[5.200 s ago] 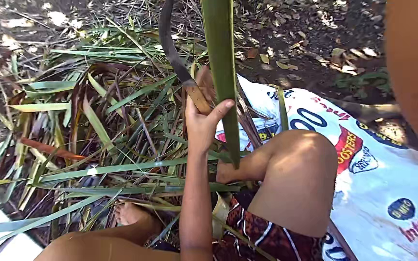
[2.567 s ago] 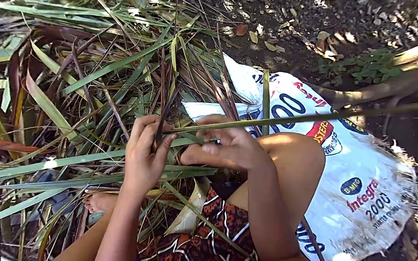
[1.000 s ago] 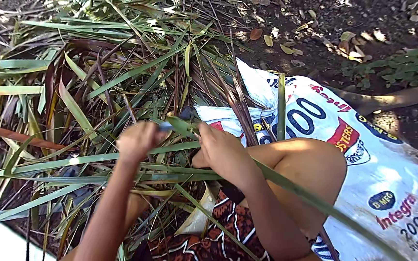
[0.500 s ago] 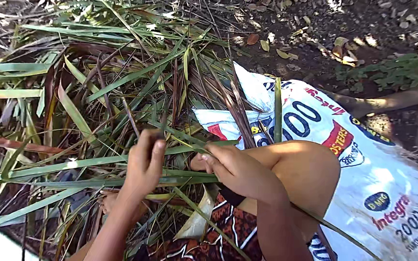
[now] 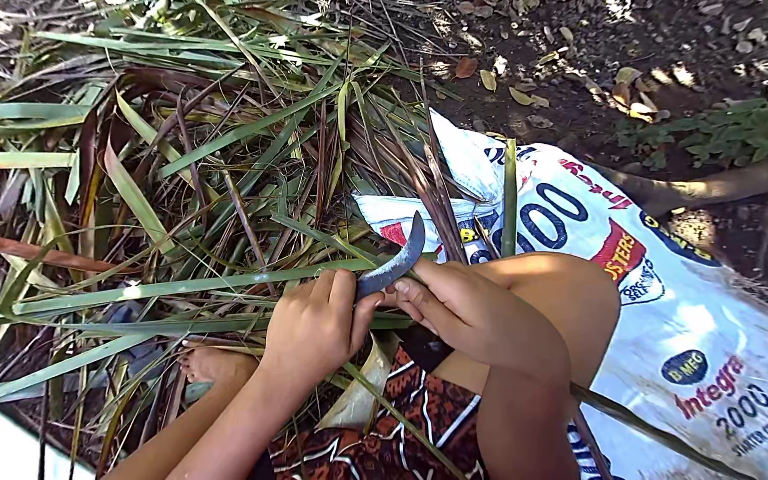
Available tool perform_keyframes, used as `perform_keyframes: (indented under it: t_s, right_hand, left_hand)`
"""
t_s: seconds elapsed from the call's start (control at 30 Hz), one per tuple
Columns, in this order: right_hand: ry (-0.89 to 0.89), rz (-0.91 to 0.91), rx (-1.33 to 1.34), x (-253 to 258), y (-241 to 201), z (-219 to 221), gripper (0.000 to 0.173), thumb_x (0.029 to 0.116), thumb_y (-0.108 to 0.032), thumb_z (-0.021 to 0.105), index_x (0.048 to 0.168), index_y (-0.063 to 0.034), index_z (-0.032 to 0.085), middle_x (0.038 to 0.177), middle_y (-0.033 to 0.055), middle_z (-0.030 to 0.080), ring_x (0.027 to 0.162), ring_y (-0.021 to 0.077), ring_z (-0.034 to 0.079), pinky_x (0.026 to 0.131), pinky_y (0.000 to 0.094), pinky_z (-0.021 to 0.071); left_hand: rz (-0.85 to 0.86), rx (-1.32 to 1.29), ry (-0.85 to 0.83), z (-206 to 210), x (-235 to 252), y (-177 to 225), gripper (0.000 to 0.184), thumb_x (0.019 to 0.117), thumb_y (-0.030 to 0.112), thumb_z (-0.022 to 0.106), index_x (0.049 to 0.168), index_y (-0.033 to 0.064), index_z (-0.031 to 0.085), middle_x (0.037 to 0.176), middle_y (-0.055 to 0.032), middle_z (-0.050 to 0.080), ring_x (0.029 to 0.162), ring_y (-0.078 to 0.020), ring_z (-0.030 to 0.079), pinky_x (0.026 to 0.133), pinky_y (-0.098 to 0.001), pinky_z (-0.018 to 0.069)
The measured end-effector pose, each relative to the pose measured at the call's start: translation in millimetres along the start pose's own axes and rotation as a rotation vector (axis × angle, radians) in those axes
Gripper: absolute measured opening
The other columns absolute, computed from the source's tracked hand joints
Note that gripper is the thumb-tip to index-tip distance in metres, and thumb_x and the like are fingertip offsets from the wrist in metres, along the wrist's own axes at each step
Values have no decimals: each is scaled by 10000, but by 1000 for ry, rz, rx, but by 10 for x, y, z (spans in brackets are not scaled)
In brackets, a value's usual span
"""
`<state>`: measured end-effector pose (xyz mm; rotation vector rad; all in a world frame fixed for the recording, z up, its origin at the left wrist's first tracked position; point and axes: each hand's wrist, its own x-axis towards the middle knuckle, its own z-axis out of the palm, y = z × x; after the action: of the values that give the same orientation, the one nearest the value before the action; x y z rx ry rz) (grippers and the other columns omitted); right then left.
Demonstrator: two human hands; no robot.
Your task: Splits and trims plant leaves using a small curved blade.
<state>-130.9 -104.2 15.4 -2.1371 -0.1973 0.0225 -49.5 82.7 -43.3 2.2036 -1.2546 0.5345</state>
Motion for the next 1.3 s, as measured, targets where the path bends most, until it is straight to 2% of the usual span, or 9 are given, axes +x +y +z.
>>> perform_keyframes:
  t_s: [0.2, 0.43, 0.53, 0.6, 0.77, 0.87, 1.07, 1.2, 1.3]
  right_hand:
    - [99, -47, -156, -131, -181, 83, 296, 1077, -182, 400, 1037, 21, 611, 660, 30, 518, 540, 65, 491, 523, 185, 440]
    - [83, 34, -246, 13, -208, 94, 268, 1075, -179, 409, 1014, -19, 615, 656, 28, 513, 558, 98, 501, 537, 225, 443]
    - [1, 64, -360, 56, -381, 17, 266, 1066, -182, 419, 1010, -27, 627, 676, 67, 554, 605, 180, 569, 551, 315, 483]
    - [-122, 158, -427, 169, -530, -87, 261, 1079, -189, 439, 1047, -22, 636, 737, 111, 604, 683, 254, 631, 596, 405, 519]
    - [-248, 128, -878, 986, -828, -226, 177, 1033, -198, 604, 1017, -63, 718, 850, 105, 702, 843, 277, 687, 838, 493, 519]
    - [-274, 18, -1029, 1485, -879, -15, 237, 926, -94, 733, 1142, 2, 717, 1109, 174, 708, 1162, 356, 619, 1169, 573, 251]
    - [494, -362, -928, 1551, -213, 264, 731, 682, -215, 933, 1310, -16, 616, 1395, 227, 584, 1319, 440, 532, 1074, 673, 345]
    - [501, -83, -525, 1358, 76, 388, 639, 906, -266, 781, 1364, 70, 489, 1400, 258, 537, 1265, 418, 556, 1034, 584, 453]
    - [145, 258, 138, 1216, 321, 517, 294, 1095, -212, 460, 1170, 16, 630, 933, 90, 636, 843, 143, 612, 793, 336, 523]
  left_hand:
    - [-878, 208, -114, -507, 58, -978, 569, 1125, 410, 261, 1124, -101, 512, 781, -329, 590, 708, -564, 616, 595, -709, 456]
    - [-608, -619, 76, -464, 43, -544, 354, 1060, 492, 437, 1120, 166, 560, 664, 127, 491, 458, 38, 446, 422, -169, 435]
    - [-219, -690, -45, -390, 131, -387, 292, 1035, 317, 542, 1252, 124, 518, 1075, 43, 593, 631, 70, 467, 555, -93, 416]
    - [-95, -564, -73, -377, 163, -410, 199, 1016, 223, 557, 1074, 41, 614, 921, -18, 622, 656, 8, 509, 585, -136, 433]
    - [-822, -1303, 242, -74, 195, -283, 227, 1037, 76, 373, 917, 88, 564, 541, 67, 489, 436, 3, 461, 461, -145, 429]
    - [-1255, -1797, 568, 72, 293, -271, 368, 1100, 226, 284, 846, 125, 530, 529, 60, 443, 387, -33, 419, 416, -170, 419]
    - [-1300, -2110, 576, 124, 186, -414, 292, 1107, 257, 314, 1125, 115, 570, 687, 25, 527, 416, -35, 438, 410, -160, 432]
    - [-1318, -2172, 478, 258, 172, -344, 251, 1098, 150, 302, 1090, 92, 546, 723, 10, 556, 427, -26, 458, 409, -149, 437]
    - [-1305, -2163, 344, 413, 156, -295, 310, 1090, 118, 311, 913, 86, 563, 705, 5, 578, 424, -20, 450, 420, -146, 432]
